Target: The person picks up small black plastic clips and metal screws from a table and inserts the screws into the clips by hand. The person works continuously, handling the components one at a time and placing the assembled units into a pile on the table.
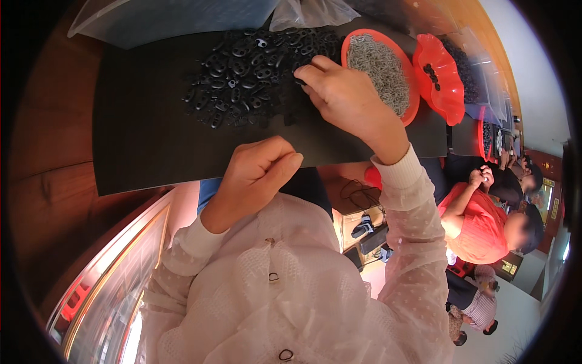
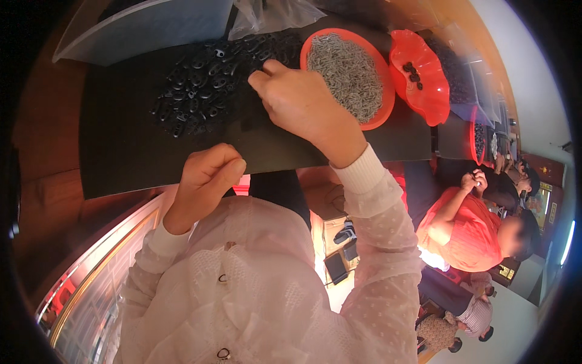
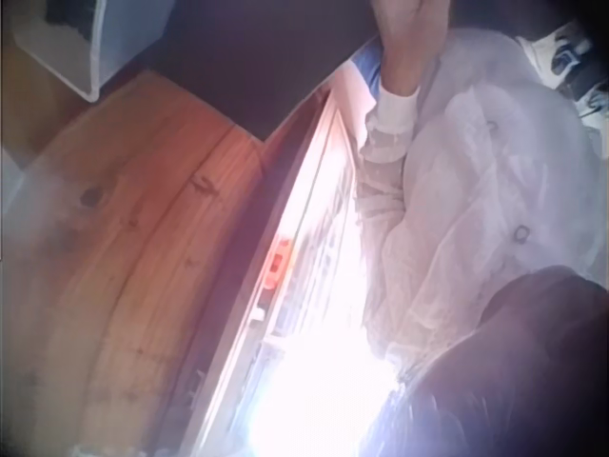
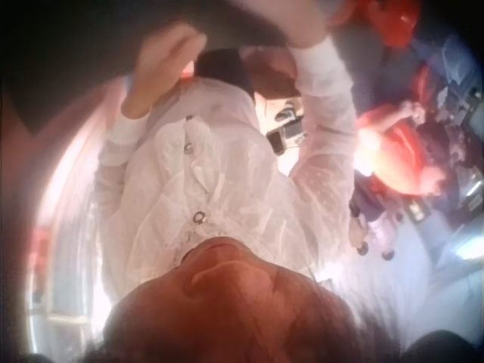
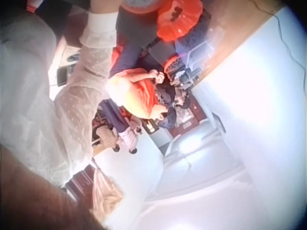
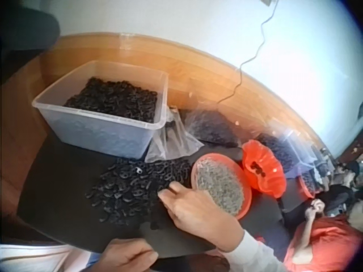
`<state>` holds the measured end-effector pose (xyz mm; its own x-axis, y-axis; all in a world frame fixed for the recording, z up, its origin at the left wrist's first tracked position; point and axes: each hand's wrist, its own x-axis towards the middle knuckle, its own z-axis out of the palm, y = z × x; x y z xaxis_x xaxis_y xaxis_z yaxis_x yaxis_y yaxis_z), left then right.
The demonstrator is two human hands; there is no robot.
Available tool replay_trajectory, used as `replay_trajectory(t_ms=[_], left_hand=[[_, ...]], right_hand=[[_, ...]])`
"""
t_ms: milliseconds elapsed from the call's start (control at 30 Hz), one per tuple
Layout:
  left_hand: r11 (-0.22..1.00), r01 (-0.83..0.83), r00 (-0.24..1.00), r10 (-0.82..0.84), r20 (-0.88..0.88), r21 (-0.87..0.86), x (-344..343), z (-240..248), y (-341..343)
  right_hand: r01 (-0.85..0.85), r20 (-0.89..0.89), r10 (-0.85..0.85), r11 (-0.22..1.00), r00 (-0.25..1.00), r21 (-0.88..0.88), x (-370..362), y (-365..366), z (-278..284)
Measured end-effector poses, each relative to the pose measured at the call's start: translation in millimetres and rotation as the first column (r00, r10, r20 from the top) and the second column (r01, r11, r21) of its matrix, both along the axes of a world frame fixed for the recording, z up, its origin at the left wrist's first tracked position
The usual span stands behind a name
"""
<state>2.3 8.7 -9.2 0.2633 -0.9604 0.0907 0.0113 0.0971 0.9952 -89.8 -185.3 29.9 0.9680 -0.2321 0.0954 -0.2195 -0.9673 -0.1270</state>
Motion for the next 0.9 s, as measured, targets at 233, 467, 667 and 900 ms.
replay_trajectory(t_ms=[233, 467, 667, 900], left_hand=[[0.999, -0.023, 0.999, 0.021, -0.038, -0.036, -2.1, -1.3, -0.7], [0.999, -0.021, 0.999, 0.019, -0.051, -0.039, -2.9, -1.6, 0.3], [1.0, 0.026, 0.999, -0.026, -0.034, -0.005, 0.0, -0.2, 1.7], [1.0, 0.031, 0.998, -0.031, -0.047, -0.002, -0.4, -0.4, 2.7]], right_hand=[[0.0, 0.007, 0.0, 1.0, 1.0, -0.023, -2.7, 1.0, 3.0], [-0.007, 0.065, 0.009, 1.0, 0.998, -0.03, -8.8, 0.9, 3.5], [0.003, 0.058, -0.001, 1.0, 0.998, -0.031, -8.8, 0.7, 4.6], [0.006, 0.047, -0.005, 1.0, 0.999, -0.021, -8.4, 0.9, 1.4]])
